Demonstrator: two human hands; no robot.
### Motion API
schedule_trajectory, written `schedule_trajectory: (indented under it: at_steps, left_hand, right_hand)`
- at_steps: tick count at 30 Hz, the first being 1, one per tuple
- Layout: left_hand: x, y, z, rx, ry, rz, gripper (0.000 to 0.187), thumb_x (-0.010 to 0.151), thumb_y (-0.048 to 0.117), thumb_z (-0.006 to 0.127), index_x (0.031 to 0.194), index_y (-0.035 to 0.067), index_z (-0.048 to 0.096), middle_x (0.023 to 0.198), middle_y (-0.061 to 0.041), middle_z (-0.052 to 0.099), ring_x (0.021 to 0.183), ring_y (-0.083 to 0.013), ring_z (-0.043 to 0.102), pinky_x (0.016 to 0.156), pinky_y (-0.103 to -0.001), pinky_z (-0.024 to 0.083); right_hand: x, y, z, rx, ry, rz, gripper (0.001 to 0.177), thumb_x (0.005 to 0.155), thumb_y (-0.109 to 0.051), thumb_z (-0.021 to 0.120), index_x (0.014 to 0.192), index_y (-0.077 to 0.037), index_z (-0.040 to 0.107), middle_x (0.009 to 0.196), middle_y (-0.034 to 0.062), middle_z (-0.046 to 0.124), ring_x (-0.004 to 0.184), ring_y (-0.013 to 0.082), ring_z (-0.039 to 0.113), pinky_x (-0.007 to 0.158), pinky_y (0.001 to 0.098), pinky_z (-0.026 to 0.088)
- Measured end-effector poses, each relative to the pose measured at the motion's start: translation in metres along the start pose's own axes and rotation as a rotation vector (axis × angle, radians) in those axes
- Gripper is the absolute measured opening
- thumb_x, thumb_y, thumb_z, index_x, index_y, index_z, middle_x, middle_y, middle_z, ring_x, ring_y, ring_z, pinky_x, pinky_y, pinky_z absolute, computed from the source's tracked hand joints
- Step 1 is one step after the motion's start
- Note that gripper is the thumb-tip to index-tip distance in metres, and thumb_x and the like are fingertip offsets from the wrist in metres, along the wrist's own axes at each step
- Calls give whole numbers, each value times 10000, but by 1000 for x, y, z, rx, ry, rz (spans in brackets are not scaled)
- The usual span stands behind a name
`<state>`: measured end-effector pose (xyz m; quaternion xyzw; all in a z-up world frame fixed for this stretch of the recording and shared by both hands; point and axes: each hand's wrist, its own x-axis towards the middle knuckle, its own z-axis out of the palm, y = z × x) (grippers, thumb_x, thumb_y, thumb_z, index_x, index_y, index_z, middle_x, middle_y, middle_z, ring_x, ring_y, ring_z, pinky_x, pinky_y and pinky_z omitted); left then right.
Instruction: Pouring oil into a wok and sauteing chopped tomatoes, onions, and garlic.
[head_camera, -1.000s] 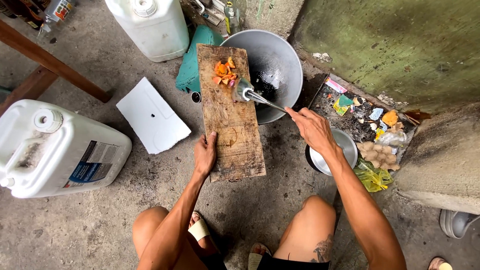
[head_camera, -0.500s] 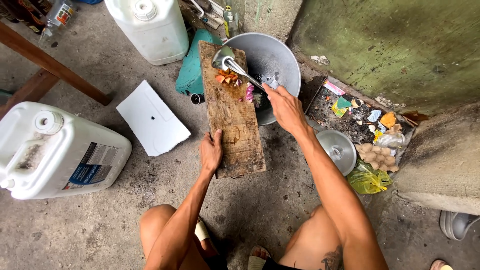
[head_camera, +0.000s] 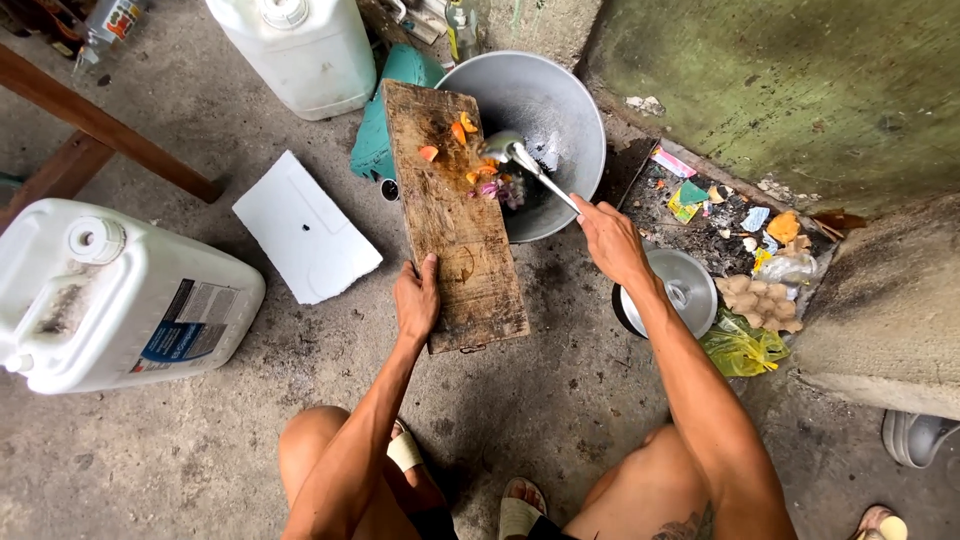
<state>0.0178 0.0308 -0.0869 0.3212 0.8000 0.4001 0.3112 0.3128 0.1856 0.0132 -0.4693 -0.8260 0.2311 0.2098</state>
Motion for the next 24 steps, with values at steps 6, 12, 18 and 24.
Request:
schedule_trajectory:
  at_steps: [6, 12, 18, 24]
  left_hand:
    - [-25, 29, -22, 9, 6, -39, 693, 1007, 604, 524, 960, -80, 628, 570, -59, 506, 542, -191, 499, 578, -421, 435]
    - [-35, 56, -33, -53, -26, -129, 583, 1009, 542, 562, 913, -33, 581, 640, -66, 445, 616, -196, 419, 581, -443, 407]
    - [-66, 78, -49, -185, 26, -60, 496, 1016, 482, 578, 886, 3, 586, 679, -38, 555, 656, -131, 477, 591, -395, 448]
    - [-70, 98, -58, -14, -16, -256, 506, 1021, 489, 554, 861, 9, 556, 598, -72, 475, 546, -173, 407, 507, -421, 397]
  right_hand:
    - [-7, -47, -34, 89, 105, -66, 377, 1084, -158, 546, 1450, -77, 586, 976, 91, 641, 745, 206, 622, 686, 397, 516]
    - [-47, -142, -32, 330, -217, 633, 487, 1064, -327, 420, 1540, -232, 459, 689, -2, 515, 471, 100, 411, 397, 299, 352]
    - [-129, -192, -2, 310, -102, 578, 473, 1085, -293, 436, 1525, -124, 476, 1199, 175, 725, 1020, 313, 716, 849, 427, 568]
    - [-104, -221, 23, 170, -151, 687, 493, 1074, -287, 418, 1541, -133, 446, 1409, 179, 620, 1229, 382, 625, 1013, 446, 513]
